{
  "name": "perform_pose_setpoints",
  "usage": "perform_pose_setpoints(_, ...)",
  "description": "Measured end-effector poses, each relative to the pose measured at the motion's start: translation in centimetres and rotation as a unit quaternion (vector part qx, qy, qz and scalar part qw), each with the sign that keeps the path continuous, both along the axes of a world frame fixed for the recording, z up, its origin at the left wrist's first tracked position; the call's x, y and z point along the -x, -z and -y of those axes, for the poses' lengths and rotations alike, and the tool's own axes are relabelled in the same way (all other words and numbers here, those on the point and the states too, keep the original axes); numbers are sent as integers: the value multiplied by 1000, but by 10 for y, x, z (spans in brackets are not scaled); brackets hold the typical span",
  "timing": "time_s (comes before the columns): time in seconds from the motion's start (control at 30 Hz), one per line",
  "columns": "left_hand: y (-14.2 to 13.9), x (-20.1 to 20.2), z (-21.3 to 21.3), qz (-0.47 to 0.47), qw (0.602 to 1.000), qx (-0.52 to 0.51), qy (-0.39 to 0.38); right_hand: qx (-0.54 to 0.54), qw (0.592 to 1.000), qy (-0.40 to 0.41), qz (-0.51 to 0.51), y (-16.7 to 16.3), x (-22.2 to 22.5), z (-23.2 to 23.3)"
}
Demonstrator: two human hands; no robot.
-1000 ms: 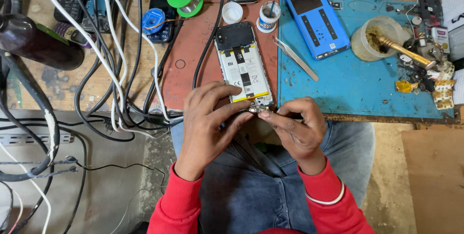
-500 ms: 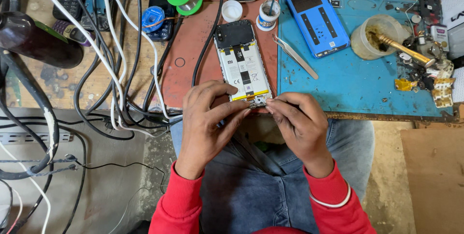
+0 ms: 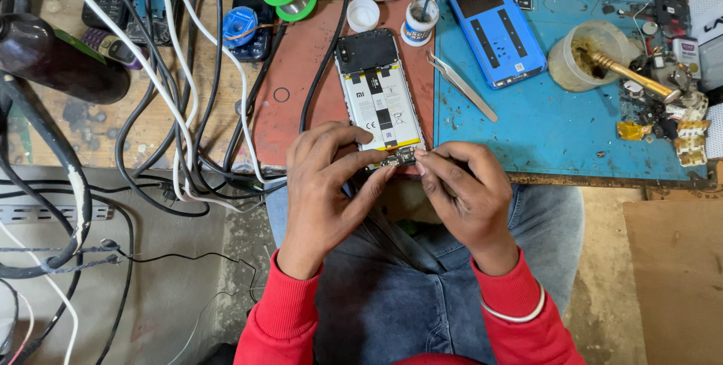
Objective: The person solders a small component onto a phone part using a soldering iron, then fits the part into an opened smartphone body and presses it into place. They attach a charging cable to the phone and hold the assembled phone while looking at its screen.
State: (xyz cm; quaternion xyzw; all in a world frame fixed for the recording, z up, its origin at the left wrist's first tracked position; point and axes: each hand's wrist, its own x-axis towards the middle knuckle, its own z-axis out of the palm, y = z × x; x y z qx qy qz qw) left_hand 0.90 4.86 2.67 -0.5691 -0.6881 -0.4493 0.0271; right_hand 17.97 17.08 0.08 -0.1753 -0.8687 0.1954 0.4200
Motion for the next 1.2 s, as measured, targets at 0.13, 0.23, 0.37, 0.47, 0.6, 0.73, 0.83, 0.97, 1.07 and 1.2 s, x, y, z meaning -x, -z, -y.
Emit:
perform_pose_setpoints(0.13,-1,0,0,-1,1000,-1,2,2,1000,4,7,-1,0,1)
perform_pose_setpoints(0.23,-1,1,1,2,1000,-4,9,-20,1000,0,8,-2,0,-1)
perform_pose_setpoints(0.37,-1,2,2,-3,1000,-8,13,-26,1000,-15,0,0,1,-2)
perform_pose_setpoints(0.47,0,2,2,-10,1000,1,14,-25,1000,-13,-2,0,0,-2)
perform_pose_setpoints(0.6,1,2,1,-11,1000,0,11,-27,1000,-15,1,1,0,-2)
perform_pose_setpoints(0.73,1,2,1,-12,1000,-2,8,-36,999,-3,8,1,1,-2)
perform_pose_setpoints(0.83,1,1,0,-5,1000,-6,5,-35,999,-4,6,2,3,-1)
perform_pose_setpoints(0.97,0,0,0,-4,1000,-9,1,-34,999,4,9,2,3,0)
perform_pose_setpoints(1.07,0,1,2,2,1000,-10,9,-28,1000,3,8,2,2,1)
perform_pose_setpoints(1.2,-1,6,6,4,999,-15,38,-29,999,-4,14,2,3,1)
